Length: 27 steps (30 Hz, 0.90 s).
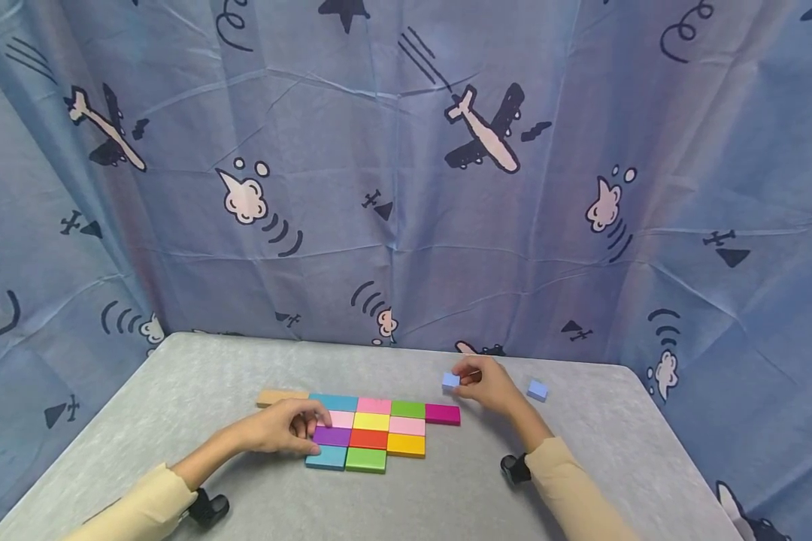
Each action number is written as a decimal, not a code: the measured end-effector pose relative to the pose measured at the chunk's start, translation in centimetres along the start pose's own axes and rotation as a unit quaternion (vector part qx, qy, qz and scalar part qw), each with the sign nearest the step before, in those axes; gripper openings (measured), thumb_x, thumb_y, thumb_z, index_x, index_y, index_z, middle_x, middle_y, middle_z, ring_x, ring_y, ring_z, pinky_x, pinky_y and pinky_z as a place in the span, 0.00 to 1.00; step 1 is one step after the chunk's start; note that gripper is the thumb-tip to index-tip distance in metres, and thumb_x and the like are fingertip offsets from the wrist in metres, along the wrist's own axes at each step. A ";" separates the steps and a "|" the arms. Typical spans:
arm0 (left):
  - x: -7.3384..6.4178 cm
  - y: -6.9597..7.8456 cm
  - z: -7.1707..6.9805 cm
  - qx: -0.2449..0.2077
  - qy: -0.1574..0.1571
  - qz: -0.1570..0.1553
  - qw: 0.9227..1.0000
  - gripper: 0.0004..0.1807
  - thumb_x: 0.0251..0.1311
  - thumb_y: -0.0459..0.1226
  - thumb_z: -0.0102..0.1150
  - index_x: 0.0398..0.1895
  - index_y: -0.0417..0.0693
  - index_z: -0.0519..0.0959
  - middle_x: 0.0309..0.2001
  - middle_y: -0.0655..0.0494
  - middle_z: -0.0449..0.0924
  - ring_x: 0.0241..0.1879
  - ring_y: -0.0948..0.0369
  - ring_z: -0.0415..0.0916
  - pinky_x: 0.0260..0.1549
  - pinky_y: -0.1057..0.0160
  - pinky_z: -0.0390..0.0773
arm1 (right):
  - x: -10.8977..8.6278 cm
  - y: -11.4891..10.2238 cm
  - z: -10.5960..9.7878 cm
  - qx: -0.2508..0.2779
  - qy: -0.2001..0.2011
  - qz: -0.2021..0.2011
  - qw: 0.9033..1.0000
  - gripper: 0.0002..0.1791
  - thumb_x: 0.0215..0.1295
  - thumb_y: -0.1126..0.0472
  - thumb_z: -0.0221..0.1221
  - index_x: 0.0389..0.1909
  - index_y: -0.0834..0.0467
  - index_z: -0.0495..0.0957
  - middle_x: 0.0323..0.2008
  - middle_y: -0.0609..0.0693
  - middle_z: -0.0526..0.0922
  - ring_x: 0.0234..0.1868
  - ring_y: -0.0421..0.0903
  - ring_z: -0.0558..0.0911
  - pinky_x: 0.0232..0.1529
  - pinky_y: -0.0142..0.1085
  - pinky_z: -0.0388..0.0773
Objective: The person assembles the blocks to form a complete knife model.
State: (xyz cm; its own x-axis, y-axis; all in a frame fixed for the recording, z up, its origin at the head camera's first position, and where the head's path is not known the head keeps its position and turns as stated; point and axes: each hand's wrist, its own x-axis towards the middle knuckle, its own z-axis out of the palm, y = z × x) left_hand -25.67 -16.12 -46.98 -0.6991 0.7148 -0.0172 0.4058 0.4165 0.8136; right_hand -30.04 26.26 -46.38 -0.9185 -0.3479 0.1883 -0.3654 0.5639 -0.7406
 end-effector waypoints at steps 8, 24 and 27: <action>-0.1 0.0 0.1 -0.003 0.002 -0.003 1.000 0.17 0.57 0.35 0.76 0.48 0.50 0.80 0.33 0.52 0.74 0.30 0.62 0.72 0.32 0.65 0.74 | -1.1 -1.0 -0.3 0.013 -0.021 -0.002 1.000 0.15 0.58 0.70 0.73 0.46 0.65 0.84 0.41 0.53 0.84 0.40 0.50 0.82 0.43 0.35 0.80; 0.0 0.3 0.2 0.015 0.010 -0.010 1.000 0.17 0.57 0.35 0.76 0.47 0.51 0.80 0.33 0.53 0.74 0.30 0.63 0.72 0.33 0.65 0.74 | -4.2 -3.5 -0.1 0.046 -0.078 -0.025 0.996 0.15 0.58 0.67 0.73 0.47 0.62 0.84 0.44 0.52 0.84 0.40 0.50 0.82 0.46 0.42 0.82; -0.1 0.4 0.2 0.014 0.010 -0.013 1.000 0.17 0.57 0.35 0.76 0.47 0.51 0.80 0.33 0.52 0.74 0.30 0.63 0.72 0.33 0.65 0.74 | -4.6 -3.5 0.1 0.049 -0.085 -0.026 0.995 0.15 0.58 0.68 0.73 0.45 0.62 0.85 0.43 0.52 0.84 0.40 0.49 0.83 0.45 0.40 0.82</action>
State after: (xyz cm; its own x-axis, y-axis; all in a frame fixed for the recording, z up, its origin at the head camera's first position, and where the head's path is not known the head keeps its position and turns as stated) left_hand -25.38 -15.92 -46.77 -0.7203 0.6932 -0.0260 0.4040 0.4497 0.7966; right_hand -24.53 25.75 -44.70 -0.8565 -0.5014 0.1223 -0.3877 0.4687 -0.7938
